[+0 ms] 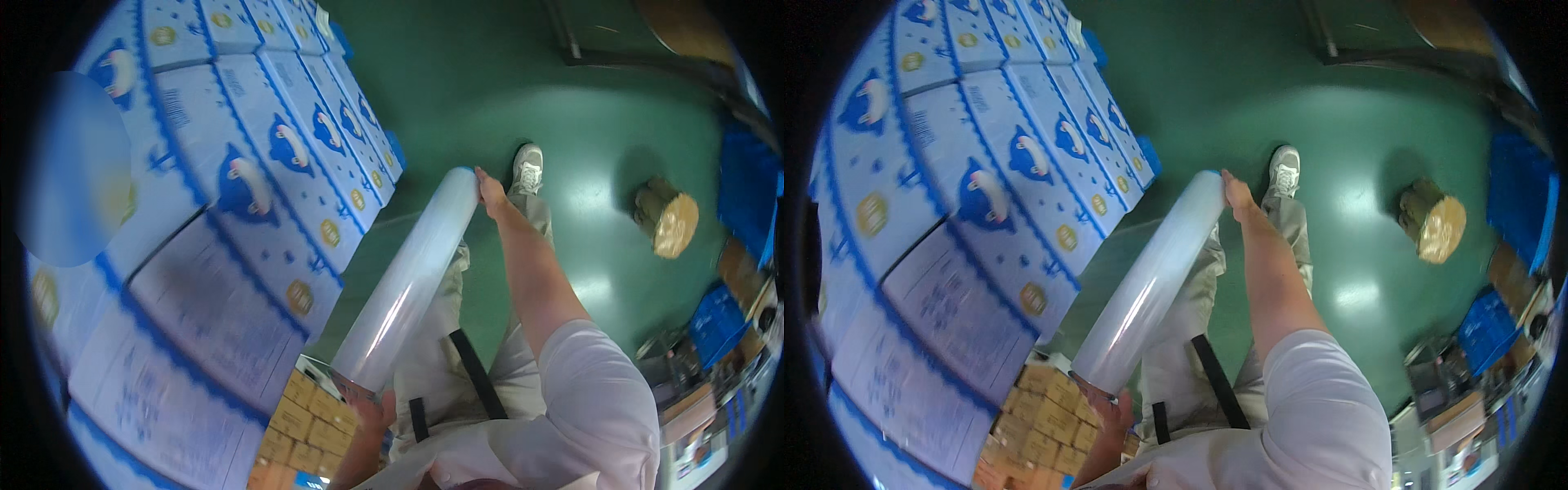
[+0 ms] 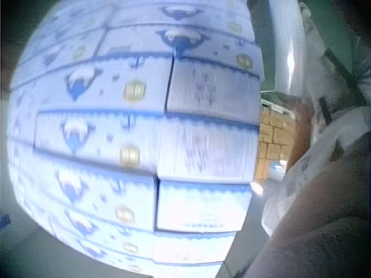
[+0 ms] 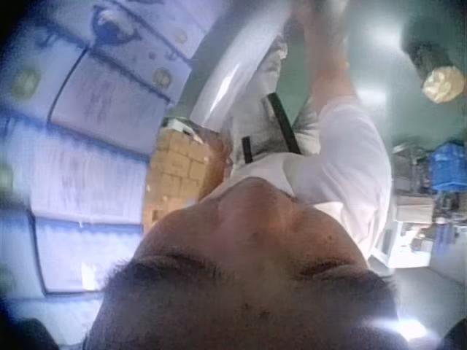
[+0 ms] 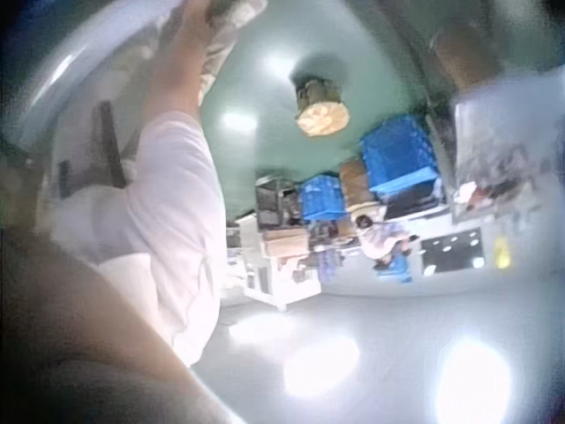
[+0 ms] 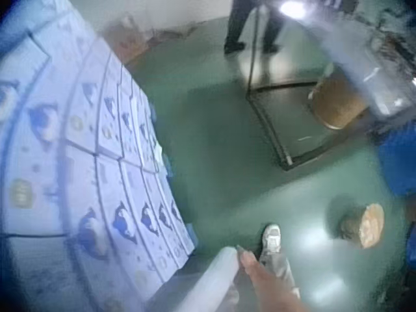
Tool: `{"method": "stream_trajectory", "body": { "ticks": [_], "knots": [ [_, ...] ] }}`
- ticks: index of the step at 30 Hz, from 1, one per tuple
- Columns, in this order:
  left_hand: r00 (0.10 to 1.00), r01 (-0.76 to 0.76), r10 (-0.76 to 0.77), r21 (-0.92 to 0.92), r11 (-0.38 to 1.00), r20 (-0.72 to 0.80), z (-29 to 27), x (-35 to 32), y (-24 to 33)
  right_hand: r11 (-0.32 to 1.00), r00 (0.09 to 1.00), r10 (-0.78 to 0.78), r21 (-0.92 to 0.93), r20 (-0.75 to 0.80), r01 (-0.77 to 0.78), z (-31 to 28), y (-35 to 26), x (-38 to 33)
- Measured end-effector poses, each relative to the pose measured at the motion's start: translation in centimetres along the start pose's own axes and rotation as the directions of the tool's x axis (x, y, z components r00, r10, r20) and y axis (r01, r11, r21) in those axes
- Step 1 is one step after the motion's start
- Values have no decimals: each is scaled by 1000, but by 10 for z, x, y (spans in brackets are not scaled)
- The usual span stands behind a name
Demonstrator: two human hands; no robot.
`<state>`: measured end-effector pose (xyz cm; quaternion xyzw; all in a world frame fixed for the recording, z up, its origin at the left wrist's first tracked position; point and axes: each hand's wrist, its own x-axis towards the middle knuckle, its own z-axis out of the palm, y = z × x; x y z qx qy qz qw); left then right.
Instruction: The person wraps a pallet of boxes with plastic film by hand, then uses a manual pallet jack to move the pallet to another location in the warehouse.
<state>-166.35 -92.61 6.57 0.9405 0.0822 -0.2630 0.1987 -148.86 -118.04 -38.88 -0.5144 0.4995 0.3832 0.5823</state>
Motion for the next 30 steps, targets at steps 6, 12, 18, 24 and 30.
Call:
{"method": "stream_trajectory", "body": {
  "ticks": [6, 12, 18, 24, 30],
  "knots": [
    [990, 122, -129, -118, 985, -50, 121, 88, 38, 870, 957, -243, -401, 159, 288, 2, -49, 185],
    [973, 227, -229, -99, 969, -3, 89, 168, 137, 964, 976, 30, -263, 218, 29, 25, -168, 189],
    [952, 213, -244, -172, 962, -184, -49, 239, 222, 963, 996, -13, -267, 90, 37, 14, -307, 126],
    [956, 110, -182, -295, 949, -230, -190, 315, 253, 924, 985, -164, -343, 43, 169, 64, -548, 52],
    [837, 8, -161, -282, 959, -523, -353, 485, 285, 893, 983, -138, -414, 123, 177, 145, -779, 18]
  ]
}}
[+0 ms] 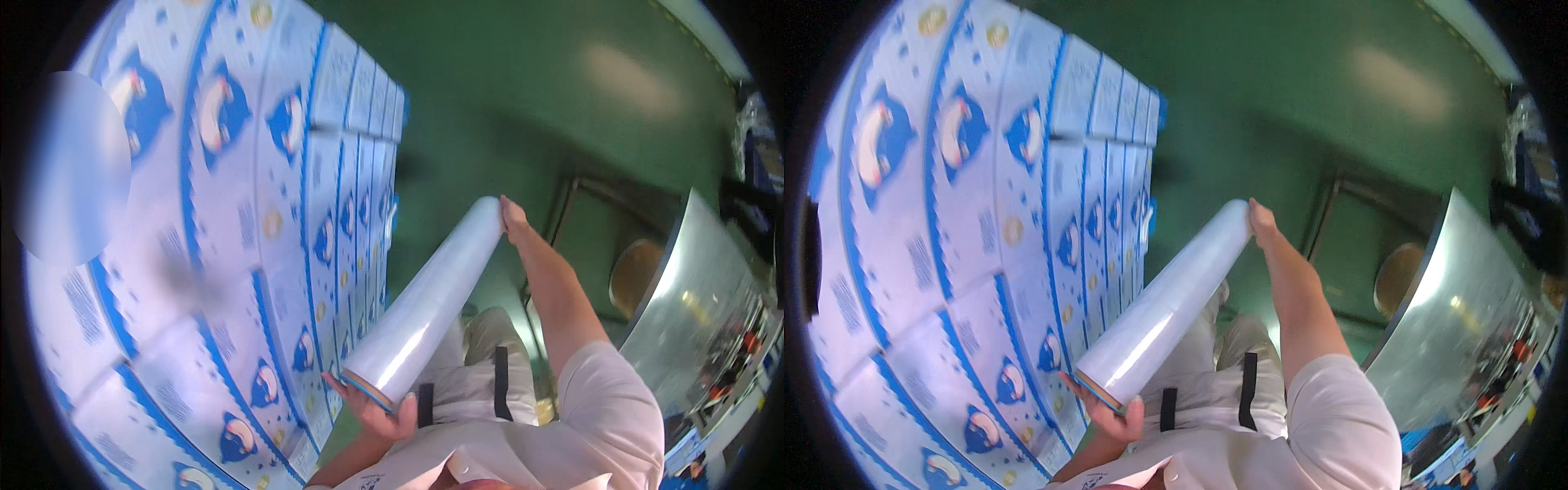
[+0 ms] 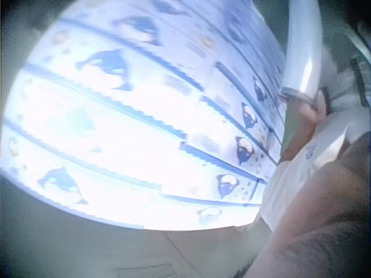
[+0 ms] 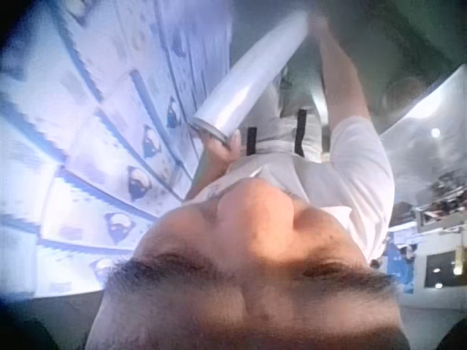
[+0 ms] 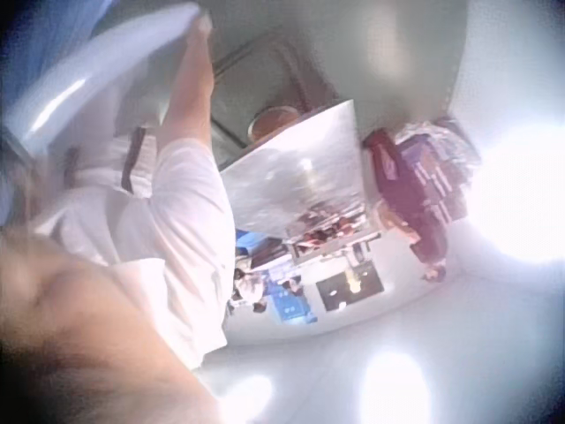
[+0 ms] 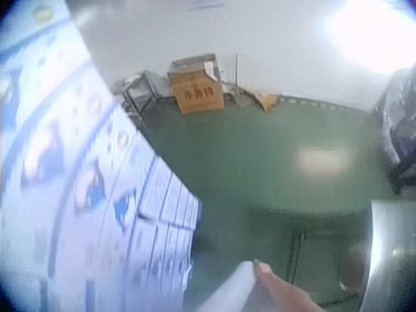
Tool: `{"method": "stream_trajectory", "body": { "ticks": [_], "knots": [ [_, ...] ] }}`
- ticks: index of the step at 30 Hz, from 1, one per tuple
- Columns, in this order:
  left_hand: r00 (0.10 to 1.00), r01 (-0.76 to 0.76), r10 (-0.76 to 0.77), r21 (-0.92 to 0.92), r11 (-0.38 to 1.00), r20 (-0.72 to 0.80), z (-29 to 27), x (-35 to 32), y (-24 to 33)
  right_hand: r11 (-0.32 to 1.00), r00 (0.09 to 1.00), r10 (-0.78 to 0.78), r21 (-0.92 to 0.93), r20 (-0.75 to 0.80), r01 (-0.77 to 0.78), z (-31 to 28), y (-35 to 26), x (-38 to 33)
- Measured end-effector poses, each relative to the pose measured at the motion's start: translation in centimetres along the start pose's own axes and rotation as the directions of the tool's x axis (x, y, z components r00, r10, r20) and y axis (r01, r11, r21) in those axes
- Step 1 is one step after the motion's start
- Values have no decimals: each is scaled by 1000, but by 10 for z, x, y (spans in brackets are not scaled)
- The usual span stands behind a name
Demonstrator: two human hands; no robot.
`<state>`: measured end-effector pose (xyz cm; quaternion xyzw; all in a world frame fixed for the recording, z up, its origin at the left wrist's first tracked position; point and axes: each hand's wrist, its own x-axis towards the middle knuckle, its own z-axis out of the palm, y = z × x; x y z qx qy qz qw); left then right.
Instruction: The person wraps a pallet of boxes with plastic film by hand, then uses a manual pallet jack to move the pallet to another location in the warehouse.
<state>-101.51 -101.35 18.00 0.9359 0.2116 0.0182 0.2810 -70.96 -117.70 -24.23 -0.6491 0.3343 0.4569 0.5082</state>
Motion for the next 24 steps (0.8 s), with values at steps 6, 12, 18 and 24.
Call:
{"method": "stream_trajectory", "body": {
  "ticks": [6, 12, 18, 24],
  "knots": [
    [1000, -7, 7, 15, 1000, 6, -38, 191, 69, 999, 997, -33, 35, -73, 36, 6, -220, 12],
    [959, 276, -279, 62, 959, 50, -23, 370, 120, 990, 995, -35, -130, 89, 46, 43, -418, 103],
    [911, 397, -400, -50, 916, -102, 7, 465, 114, 886, 990, -71, -449, 120, 118, 104, -557, 166],
    [762, 581, -641, -339, 740, -94, 97, 548, 67, 789, 986, 10, -607, 169, 97, 210, -635, 295]
  ]
}}
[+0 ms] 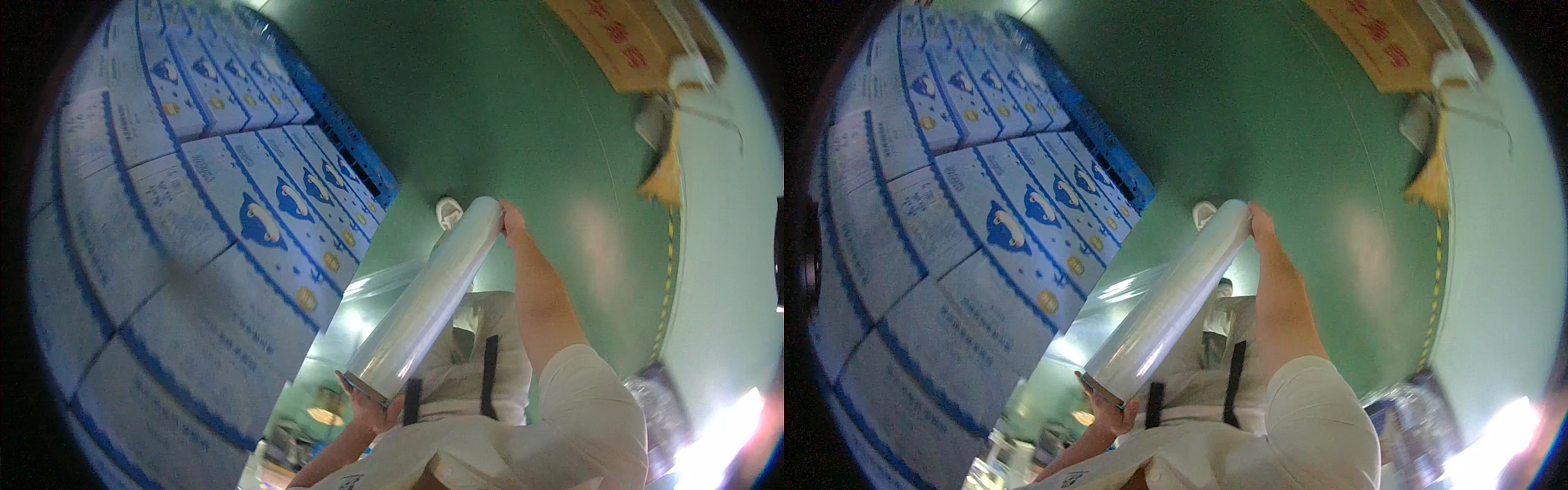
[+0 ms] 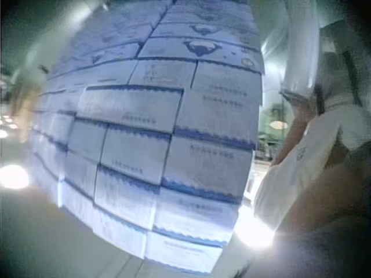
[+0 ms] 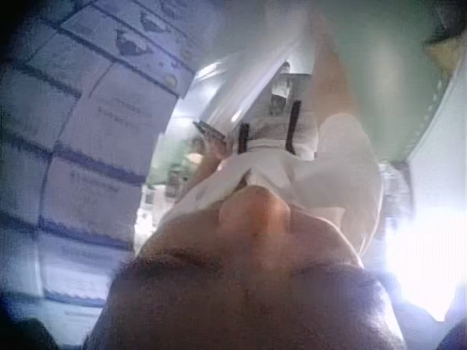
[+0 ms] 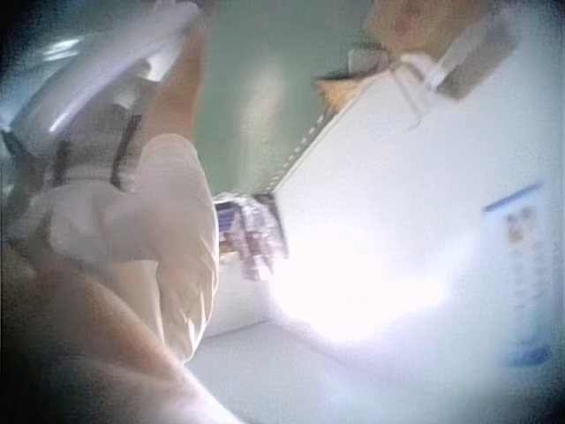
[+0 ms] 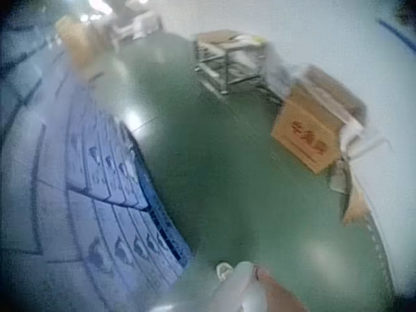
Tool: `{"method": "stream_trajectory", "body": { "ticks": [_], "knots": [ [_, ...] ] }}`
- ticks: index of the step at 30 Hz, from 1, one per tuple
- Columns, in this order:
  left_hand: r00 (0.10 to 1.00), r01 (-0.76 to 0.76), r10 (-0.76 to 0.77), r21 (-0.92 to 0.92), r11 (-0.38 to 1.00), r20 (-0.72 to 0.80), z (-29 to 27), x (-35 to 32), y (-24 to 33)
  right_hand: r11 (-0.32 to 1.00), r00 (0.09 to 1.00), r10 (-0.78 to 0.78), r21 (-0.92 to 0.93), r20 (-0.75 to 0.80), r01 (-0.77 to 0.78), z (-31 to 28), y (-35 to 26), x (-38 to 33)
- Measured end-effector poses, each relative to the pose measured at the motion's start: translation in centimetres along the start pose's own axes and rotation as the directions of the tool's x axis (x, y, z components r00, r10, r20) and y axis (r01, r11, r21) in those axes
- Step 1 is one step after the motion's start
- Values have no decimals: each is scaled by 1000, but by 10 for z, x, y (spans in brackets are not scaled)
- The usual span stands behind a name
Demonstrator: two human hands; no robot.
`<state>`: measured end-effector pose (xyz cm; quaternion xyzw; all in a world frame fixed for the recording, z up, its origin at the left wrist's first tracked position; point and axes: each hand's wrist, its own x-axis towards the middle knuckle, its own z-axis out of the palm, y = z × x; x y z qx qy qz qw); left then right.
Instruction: The person wraps a pallet of boxes with plastic film by hand, then uses a manual pallet jack to move the pallet to another location in the warehouse.
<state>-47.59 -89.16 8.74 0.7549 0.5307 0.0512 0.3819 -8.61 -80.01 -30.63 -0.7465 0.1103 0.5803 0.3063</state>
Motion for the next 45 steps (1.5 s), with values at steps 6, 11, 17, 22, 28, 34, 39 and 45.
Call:
{"method": "stream_trajectory", "body": {
  "ticks": [6, 11, 17, 22, 28, 34, 39, 45],
  "knots": [
    [777, 543, -504, 2, 839, 378, 46, 87, 6, 944, 978, 185, -293, 92, -151, 74, -11, 137],
    [673, 714, -672, -37, 699, 309, 98, 191, -14, 879, 934, 251, -464, 252, -111, 153, -34, 242],
    [409, 907, -836, -264, 328, 367, 50, 278, 48, 856, 868, 248, -516, 430, 11, 271, -150, 269],
    [456, 785, -887, -501, 364, 70, -91, 390, 100, 726, 919, 266, -687, 291, 7, 365, -317, 162],
    [340, 646, -897, -623, 441, -282, -220, 533, 127, 719, 853, 283, -686, 439, 115, 544, -561, 93],
    [314, 524, -693, -490, 697, -649, -388, 723, 59, 634, 851, 309, -759, 425, 149, 732, -748, 102],
    [60, 566, -888, -717, 406, -456, -561, 844, 36, 627, 877, 290, -768, 384, 129, 872, -859, 56],
    [-198, 552, -950, -828, 97, -243, -719, 999, -32, 478, 834, 322, -838, 448, 266, 1083, -987, 62]
  ]
}}
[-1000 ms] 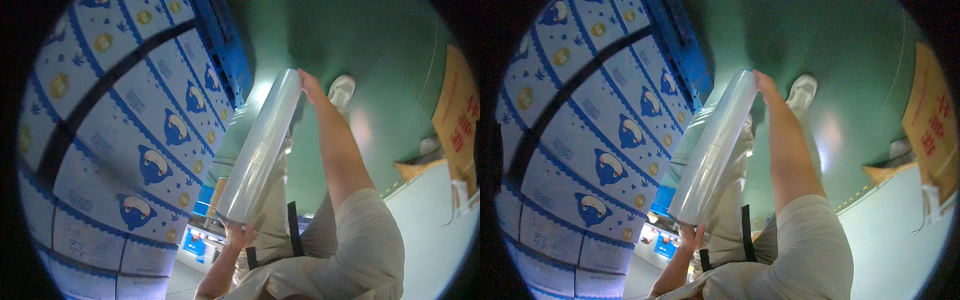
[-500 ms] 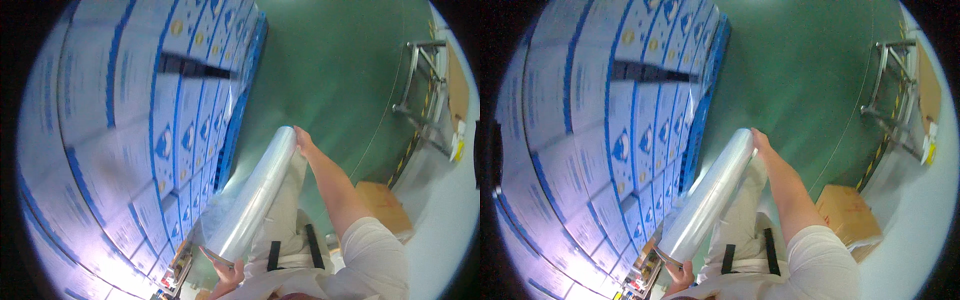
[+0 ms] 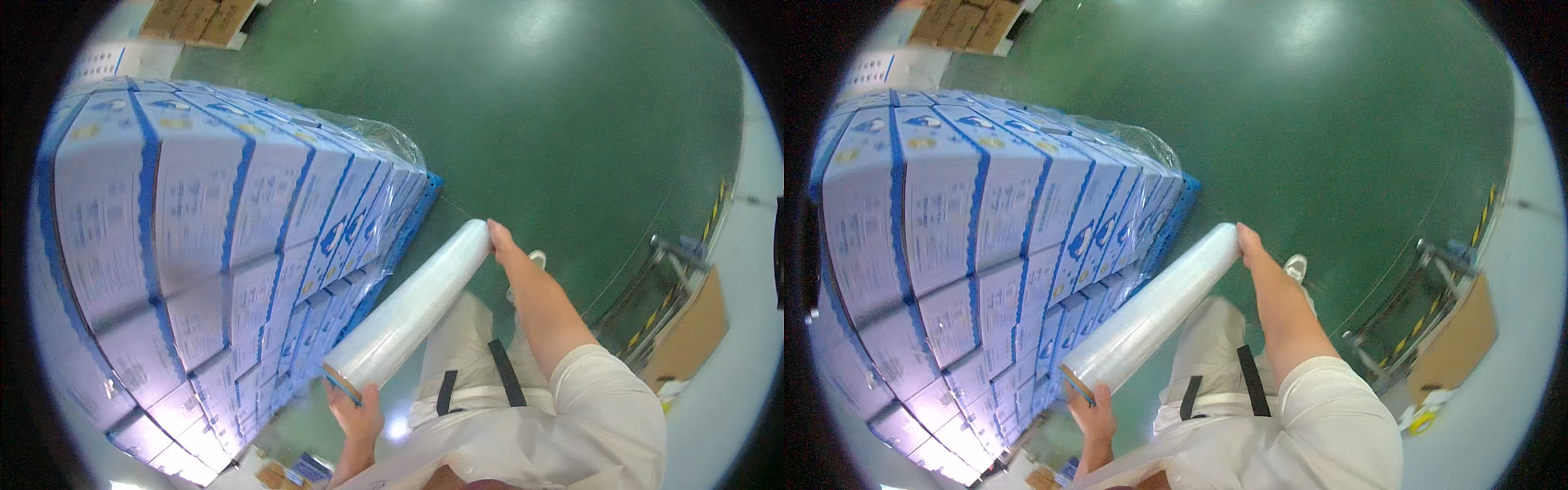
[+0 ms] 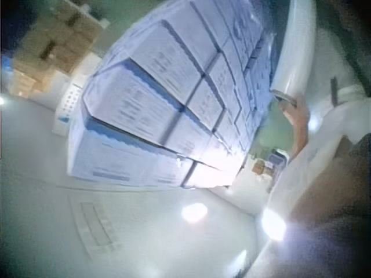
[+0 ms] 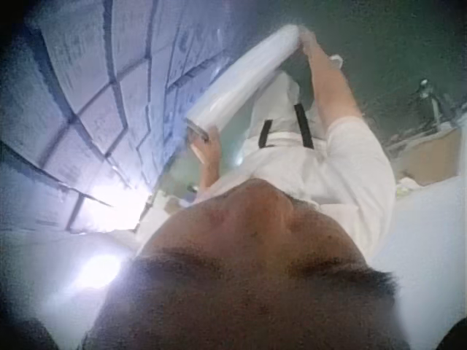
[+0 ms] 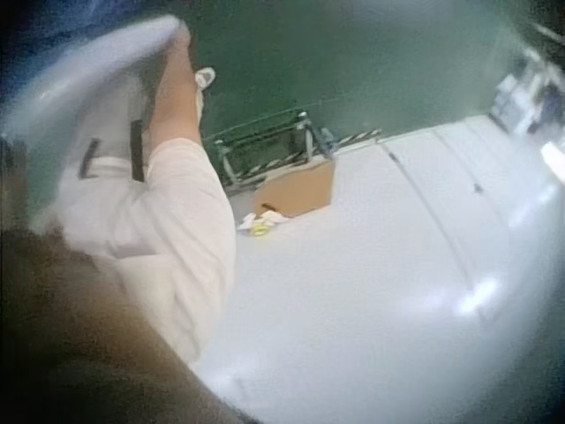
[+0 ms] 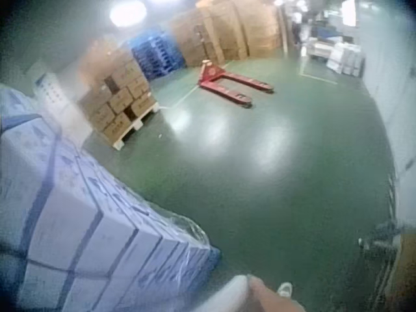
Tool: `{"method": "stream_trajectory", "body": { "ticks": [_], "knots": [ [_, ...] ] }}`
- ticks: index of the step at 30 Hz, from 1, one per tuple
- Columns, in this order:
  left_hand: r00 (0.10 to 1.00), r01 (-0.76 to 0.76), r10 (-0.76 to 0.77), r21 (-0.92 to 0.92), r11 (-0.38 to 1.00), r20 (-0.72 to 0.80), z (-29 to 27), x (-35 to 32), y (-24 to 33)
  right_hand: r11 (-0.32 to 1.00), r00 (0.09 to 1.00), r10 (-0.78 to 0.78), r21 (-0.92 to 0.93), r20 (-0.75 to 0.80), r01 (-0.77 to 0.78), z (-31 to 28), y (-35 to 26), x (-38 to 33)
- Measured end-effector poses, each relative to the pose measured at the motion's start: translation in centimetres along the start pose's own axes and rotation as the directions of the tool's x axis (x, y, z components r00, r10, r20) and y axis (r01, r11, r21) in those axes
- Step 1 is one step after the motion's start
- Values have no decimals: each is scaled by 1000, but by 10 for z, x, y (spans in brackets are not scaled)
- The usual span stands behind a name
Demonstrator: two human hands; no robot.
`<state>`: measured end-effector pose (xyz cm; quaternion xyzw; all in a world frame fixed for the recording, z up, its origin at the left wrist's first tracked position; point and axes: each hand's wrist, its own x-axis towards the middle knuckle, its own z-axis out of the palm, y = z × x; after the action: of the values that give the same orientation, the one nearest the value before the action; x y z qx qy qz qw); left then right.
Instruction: The person wraps a pallet of boxes with plastic film by hand, then uses a manual pallet jack to move the pallet to another location in the warehouse.
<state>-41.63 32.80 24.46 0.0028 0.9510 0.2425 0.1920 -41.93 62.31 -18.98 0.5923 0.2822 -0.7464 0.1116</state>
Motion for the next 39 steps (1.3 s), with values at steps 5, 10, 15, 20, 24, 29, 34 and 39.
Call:
{"method": "stream_trajectory", "body": {
  "ticks": [5, 10, 15, 20, 24, 29, 34, 39],
  "knots": [
    [993, -111, 112, 44, 993, -25, 26, 60, 144, 975, 998, 62, -214, -16, -64, 4, -156, 36],
    [958, -241, 175, 303, 922, 228, 36, 170, 251, 949, 995, 89, -305, 34, -75, 75, -343, 95],
    [994, -85, 83, 20, 996, 66, -9, 303, 357, 891, 992, 101, -450, 70, -59, 178, -482, 140],
    [972, 36, -41, -25, 999, -230, -83, 446, 426, 808, 985, 137, -587, 105, -50, 300, -586, 150],
    [837, 259, -361, -283, 924, -412, -140, 553, 449, 768, 968, 215, -634, 132, -84, 449, -666, 161],
    [461, 480, -759, -589, 650, -460, -210, 666, 476, 560, 850, 427, -828, 309, 20, 653, -741, 126],
    [390, 512, -746, -546, 663, -541, -292, 794, 494, 446, 858, 448, -895, 252, 29, 842, -752, 179],
    [394, 638, -647, -312, 704, -653, -360, 917, 447, 355, 920, 371, -935, 125, -16, 1007, -753, 205]
  ]
}}
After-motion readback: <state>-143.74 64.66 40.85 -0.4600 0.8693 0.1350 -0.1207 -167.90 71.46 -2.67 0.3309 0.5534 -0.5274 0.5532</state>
